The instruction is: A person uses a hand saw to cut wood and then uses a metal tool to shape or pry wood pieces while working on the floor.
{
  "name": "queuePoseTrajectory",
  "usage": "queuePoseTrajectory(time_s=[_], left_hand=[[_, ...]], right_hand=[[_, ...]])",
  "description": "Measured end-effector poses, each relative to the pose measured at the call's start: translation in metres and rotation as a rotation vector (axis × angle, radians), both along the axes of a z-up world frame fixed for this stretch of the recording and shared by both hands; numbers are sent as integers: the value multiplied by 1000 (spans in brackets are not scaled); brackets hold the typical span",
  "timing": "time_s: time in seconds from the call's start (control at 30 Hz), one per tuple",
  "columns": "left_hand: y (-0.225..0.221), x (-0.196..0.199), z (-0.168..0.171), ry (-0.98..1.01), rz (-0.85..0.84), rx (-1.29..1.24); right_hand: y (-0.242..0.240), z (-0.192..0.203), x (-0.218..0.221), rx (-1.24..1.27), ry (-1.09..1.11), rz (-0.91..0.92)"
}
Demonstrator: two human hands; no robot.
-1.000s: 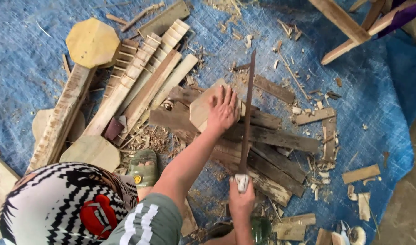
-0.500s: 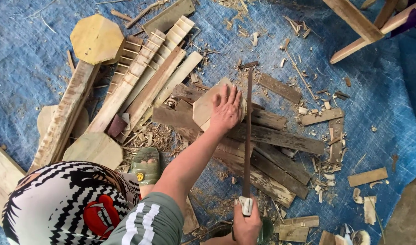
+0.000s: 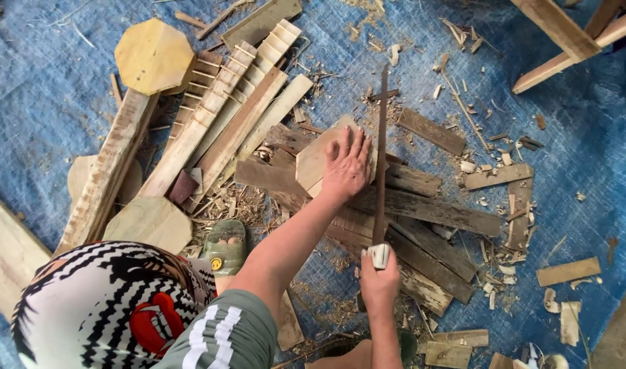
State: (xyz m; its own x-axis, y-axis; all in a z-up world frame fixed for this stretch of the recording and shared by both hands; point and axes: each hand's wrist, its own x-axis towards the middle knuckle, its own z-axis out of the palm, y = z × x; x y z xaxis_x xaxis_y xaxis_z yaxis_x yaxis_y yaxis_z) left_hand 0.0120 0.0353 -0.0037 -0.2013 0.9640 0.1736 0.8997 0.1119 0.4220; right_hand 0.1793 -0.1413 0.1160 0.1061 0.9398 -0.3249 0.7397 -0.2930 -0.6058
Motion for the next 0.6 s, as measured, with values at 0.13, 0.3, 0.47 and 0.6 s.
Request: queuePoseTrajectory(time_s=[0.13,0.3,0.47,0.6], left_hand=[[5,2,-10,4,27,-9],[-4,1,0,20,49,80],[-7,0,4,48,49,159],[-5,-5,2,19,46,107]], right_hand=[[-32,9,9,-229,-15,-149],[-86,-33,58,-12,-93,-121],[10,-21,2,-55,-115,-93],[-4,-21,3,-39,-60,-94]])
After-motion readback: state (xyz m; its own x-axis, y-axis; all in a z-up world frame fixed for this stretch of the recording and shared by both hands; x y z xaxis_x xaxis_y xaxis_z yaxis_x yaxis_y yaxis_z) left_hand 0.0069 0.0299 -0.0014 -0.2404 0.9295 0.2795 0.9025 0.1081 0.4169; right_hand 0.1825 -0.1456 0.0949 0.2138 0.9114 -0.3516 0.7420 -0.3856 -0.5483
